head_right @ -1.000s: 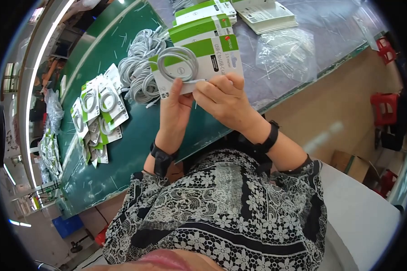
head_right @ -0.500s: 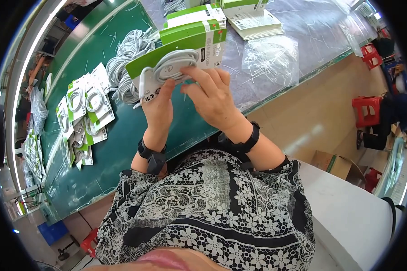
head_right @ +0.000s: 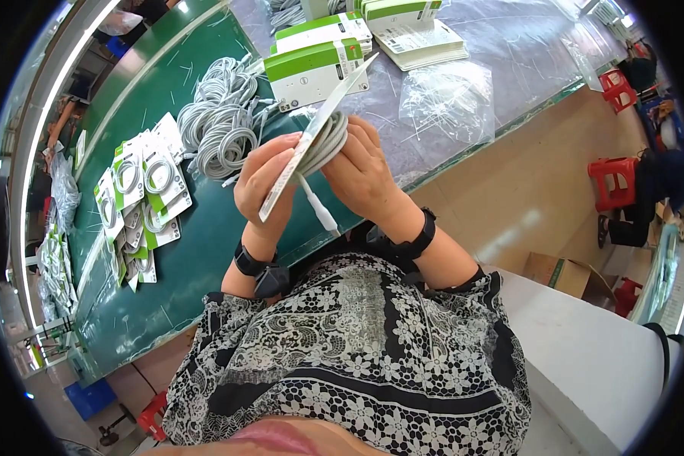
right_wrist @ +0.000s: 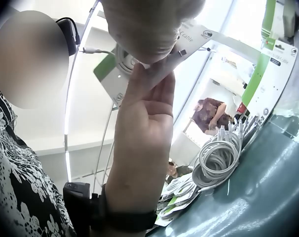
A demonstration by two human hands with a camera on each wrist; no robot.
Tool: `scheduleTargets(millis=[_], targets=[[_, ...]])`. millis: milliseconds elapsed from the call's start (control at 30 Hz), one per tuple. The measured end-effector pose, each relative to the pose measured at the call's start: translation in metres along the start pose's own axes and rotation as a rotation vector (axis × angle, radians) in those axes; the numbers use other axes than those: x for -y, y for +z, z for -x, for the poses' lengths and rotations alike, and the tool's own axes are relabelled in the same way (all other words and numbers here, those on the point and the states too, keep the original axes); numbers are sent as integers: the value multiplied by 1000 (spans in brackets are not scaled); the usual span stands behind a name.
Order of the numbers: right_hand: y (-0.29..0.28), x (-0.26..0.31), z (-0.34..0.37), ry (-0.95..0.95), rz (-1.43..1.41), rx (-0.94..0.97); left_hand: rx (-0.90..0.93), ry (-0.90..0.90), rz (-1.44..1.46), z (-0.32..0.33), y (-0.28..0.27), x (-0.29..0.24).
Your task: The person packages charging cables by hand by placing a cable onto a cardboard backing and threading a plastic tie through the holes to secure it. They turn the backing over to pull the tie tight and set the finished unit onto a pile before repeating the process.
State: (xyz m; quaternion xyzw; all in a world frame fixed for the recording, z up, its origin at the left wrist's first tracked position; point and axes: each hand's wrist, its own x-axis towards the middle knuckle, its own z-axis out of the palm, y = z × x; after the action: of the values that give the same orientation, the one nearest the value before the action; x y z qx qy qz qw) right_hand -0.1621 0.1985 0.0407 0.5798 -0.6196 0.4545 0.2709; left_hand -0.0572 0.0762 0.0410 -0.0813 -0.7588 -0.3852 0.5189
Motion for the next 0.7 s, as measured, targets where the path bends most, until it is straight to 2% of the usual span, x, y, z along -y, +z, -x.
scheduleTargets(millis=[100,200,333,600,700], targets=[[-2,1,-1,-12,-10,-27,25,110,-22,-7,-2,-5],[-2,3,-5,-15,-55,-51,34,111,-39,-12,-4,-9],[-5,6,-10,90,-178,-25,29,91,-29,-10,-7,-8],[-12,0,-11,4,-177,141,-3,105,-8,-16,-11,-9],[-21,1,-12,-73,-85,221,17,114,-13,-20,-16,-9]])
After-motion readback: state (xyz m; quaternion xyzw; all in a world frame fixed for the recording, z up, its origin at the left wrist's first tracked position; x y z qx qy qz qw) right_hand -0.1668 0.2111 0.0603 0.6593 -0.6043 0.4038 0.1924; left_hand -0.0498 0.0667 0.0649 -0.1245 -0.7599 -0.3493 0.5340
